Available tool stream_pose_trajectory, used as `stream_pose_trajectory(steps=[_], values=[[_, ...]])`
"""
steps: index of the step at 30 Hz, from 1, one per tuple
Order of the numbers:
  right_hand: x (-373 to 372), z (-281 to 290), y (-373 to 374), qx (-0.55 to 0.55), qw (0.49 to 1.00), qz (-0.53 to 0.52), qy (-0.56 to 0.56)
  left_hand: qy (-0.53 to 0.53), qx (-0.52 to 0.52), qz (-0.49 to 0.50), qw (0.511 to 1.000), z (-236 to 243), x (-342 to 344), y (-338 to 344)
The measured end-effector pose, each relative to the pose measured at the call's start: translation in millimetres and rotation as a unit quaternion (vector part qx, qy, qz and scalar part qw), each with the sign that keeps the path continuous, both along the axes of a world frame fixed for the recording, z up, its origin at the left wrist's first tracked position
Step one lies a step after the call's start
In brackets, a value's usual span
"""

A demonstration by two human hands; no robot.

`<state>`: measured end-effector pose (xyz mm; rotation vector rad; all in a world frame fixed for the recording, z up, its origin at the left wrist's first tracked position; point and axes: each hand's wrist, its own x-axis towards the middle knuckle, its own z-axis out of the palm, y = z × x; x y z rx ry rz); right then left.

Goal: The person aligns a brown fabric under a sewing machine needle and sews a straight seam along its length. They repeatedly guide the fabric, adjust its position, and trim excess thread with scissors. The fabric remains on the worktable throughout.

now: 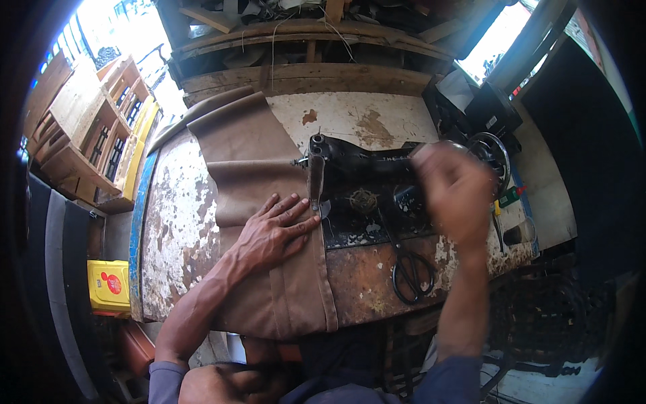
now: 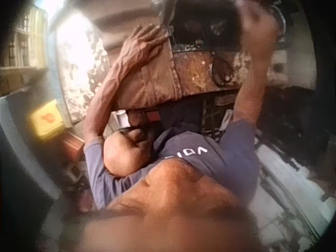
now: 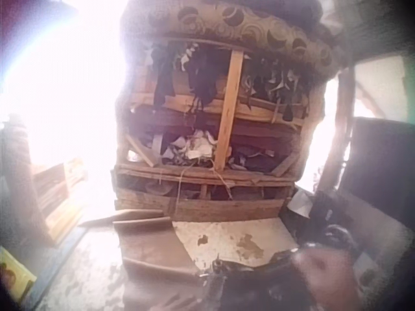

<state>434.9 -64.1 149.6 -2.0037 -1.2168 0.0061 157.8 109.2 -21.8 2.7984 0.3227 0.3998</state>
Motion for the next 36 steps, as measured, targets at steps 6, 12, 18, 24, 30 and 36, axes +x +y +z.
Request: stream_pose_trajectory(steps=[6,12,18,24,30,36], values=[[170.8,15.0,55.2,-0.249,0.902,-0.27,-0.225,0.016,0.0,-0.002,1.0,4.4,0.6,0.0],[151.8,24.8,-8.3,-0.224,0.919,-0.222,-0.238,0.024,-0.006,-0.015,1.0,3.6,0.8,3.3],[154.8,27.4,-13.9,-0.16,0.959,-0.207,-0.109,0.02,0.006,-0.015,1.0,1.1,0.8,3.6],[171.0,4.4,-27.5,-0.14,0.96,-0.232,-0.064,0.021,0.004,-0.018,1.0,6.8,2.9,6.2],[147.4,19.7,-14.6,-0.154,0.965,-0.21,-0.025,0.044,-0.011,-0.021,0.999,6.5,2.4,4.2],[140.3,1.1,-47.4,-0.064,0.959,-0.276,0.011,0.046,-0.003,-0.021,0.999,5.7,2.5,6.0]])
